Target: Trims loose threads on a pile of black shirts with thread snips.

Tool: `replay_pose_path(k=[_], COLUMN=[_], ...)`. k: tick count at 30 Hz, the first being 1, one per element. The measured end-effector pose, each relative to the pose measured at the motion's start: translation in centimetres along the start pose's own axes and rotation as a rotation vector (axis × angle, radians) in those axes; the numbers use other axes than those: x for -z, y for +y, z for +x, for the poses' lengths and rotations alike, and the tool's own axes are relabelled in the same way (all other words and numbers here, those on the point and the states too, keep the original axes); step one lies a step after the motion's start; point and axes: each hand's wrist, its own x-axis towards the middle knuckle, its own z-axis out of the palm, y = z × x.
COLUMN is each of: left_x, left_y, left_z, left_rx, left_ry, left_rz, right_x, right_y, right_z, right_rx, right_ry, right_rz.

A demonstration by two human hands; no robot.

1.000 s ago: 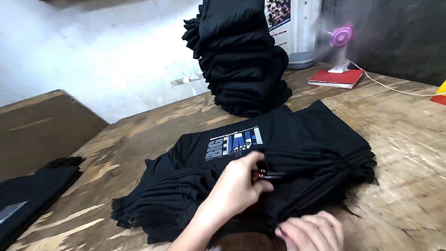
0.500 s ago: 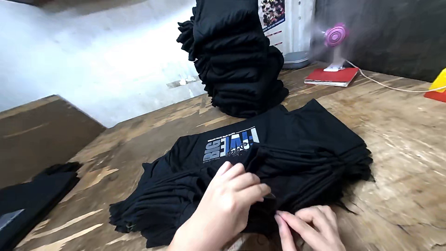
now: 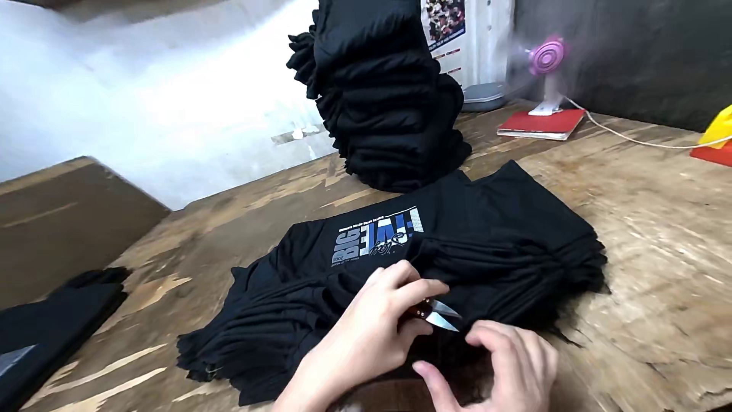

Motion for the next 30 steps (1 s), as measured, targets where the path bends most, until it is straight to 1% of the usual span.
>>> replay_pose_path(k=[2, 4, 6, 8, 10, 12, 15, 18, 20, 21, 22, 23, 24, 26, 27, 28, 29, 30], left_x=[-0.1, 0.2, 0.2, -0.3, -1.1, -1.2, -0.3, -0.6, -1.0, -1.0, -0.8, -0.5, 0.0, 0.9, 1.1, 1.2, 1.0, 0.6], left_y=[-1.4, -1.9, -1.8, -1.4, -0.9, -0.5, 0.4, 1.5, 1.8, 1.9, 1.9, 1.9, 1.8, 1.2, 1.0, 0.7, 0.5, 0.3], left_z=[0.9, 1.7, 2.1, 2.4, 2.3, 1.8, 0.1, -1.0, -1.2, -1.3, -1.3, -1.4, -1.5, -0.8, -0.2, 0.4, 1.1, 1.8], left_rx=[-0.035, -0.106, -0.1, 0.007, 0.081, 0.073, -0.032, -0.155, -0.194, -0.173, -0.115, -0.023, 0.084, 0.253, 0.313, 0.369, 0.416, 0.443], left_ry=[-0.077, -0.149, -0.15, -0.132, -0.061, 0.055, 0.196, 0.262, 0.294, 0.297, 0.279, 0.222, 0.119, -0.104, -0.149, -0.135, -0.069, 0.023], left_rz=[-0.275, -0.399, -0.404, -0.383, -0.363, -0.271, -0.017, 0.206, 0.304, 0.318, 0.294, 0.246, 0.173, -0.094, -0.194, -0.211, -0.15, -0.035], right_x=[-1.2, -2.1, -2.0, -1.4, -0.5, 0.7, 1.5, 1.0, 0.5, 0.5, 0.5, 0.7, 0.8, 0.7, 0.6, 0.7, 1.0, 1.4], right_y=[-0.8, -1.0, -1.2, -0.9, -0.3, 0.1, 0.5, 0.4, 0.2, 0.2, 0.3, 0.4, 0.7, 1.2, 1.5, 1.6, 1.8, 1.9], right_z=[0.8, 1.2, 1.1, 0.8, 0.6, 0.6, 0.2, -0.2, -0.3, -0.4, -0.4, -0.5, -0.5, -0.7, -0.7, -0.8, -0.7, -0.7], right_rx=[-0.007, 0.003, -0.003, 0.002, 0.021, 0.007, 0.005, 0.048, 0.06, 0.058, 0.055, 0.049, 0.048, 0.061, 0.076, 0.099, 0.129, 0.157], right_ry=[0.046, 0.095, 0.083, 0.046, 0.056, 0.079, 0.097, 0.164, 0.176, 0.162, 0.136, 0.097, 0.056, -0.024, -0.043, -0.065, -0.098, -0.149], right_rz=[-0.044, -0.065, -0.013, 0.042, -0.06, -0.156, -0.124, -0.064, -0.022, 0.014, 0.04, 0.045, 0.034, 0.009, 0.017, 0.037, 0.065, 0.092])
